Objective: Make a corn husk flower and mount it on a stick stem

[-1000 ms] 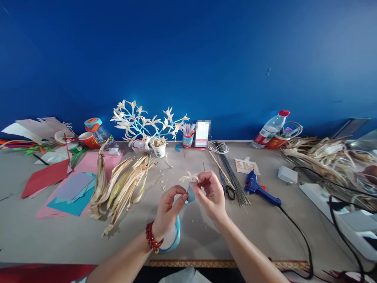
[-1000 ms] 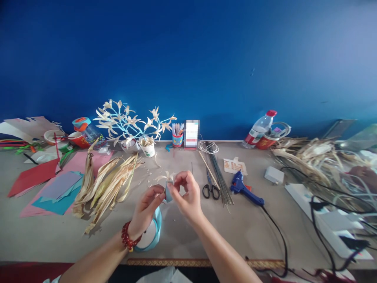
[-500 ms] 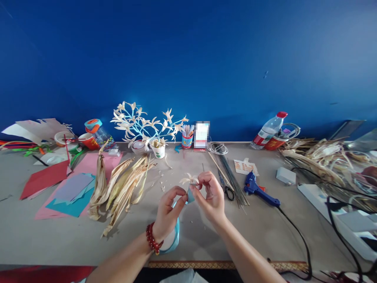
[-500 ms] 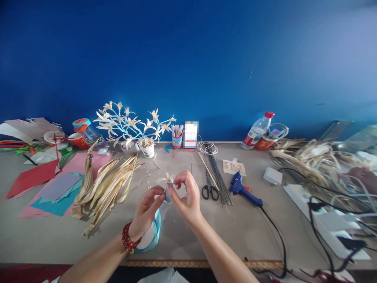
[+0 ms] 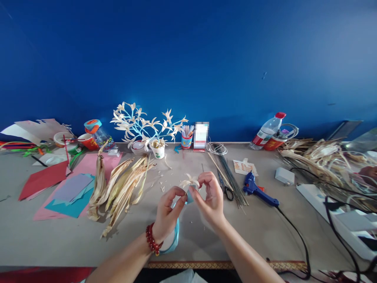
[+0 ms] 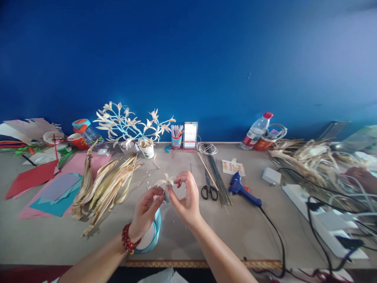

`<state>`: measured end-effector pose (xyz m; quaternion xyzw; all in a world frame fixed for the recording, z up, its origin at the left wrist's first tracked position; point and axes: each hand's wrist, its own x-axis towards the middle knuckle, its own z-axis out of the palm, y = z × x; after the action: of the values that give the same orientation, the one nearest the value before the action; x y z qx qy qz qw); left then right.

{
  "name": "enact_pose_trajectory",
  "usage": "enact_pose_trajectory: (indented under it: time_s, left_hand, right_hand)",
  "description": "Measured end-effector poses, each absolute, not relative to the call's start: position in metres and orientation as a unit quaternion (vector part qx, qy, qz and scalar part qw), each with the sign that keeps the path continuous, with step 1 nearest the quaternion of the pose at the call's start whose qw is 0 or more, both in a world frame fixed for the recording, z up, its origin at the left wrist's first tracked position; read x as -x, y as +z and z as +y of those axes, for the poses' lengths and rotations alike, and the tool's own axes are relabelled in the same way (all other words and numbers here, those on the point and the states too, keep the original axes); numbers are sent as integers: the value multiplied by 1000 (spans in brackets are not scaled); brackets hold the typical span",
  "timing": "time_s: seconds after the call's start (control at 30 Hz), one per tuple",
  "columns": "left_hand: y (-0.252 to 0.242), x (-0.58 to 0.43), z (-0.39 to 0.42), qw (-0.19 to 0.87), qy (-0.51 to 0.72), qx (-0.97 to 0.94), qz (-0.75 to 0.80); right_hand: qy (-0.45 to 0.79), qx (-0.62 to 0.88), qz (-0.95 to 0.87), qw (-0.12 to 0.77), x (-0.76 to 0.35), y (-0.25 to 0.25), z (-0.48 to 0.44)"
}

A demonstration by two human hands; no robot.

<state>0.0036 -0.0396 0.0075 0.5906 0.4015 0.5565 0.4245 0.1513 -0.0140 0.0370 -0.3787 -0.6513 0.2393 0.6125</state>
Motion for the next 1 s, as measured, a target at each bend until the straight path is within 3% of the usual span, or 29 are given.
enact_pose_trajectory:
  time_s: [0.63, 0.8, 1.0]
  left_hand:
    - [18, -4, -42, 327, 562, -657, 382]
    - [14, -4, -42, 384, 576, -608, 388]
    - [10, -3, -40, 509, 572, -514, 386]
  right_hand:
    - [199, 416, -640, 614, -148, 39, -17]
    - [198, 395, -638, 630, -151, 35, -18]
    - [343, 370, -618, 602, -150, 22, -15]
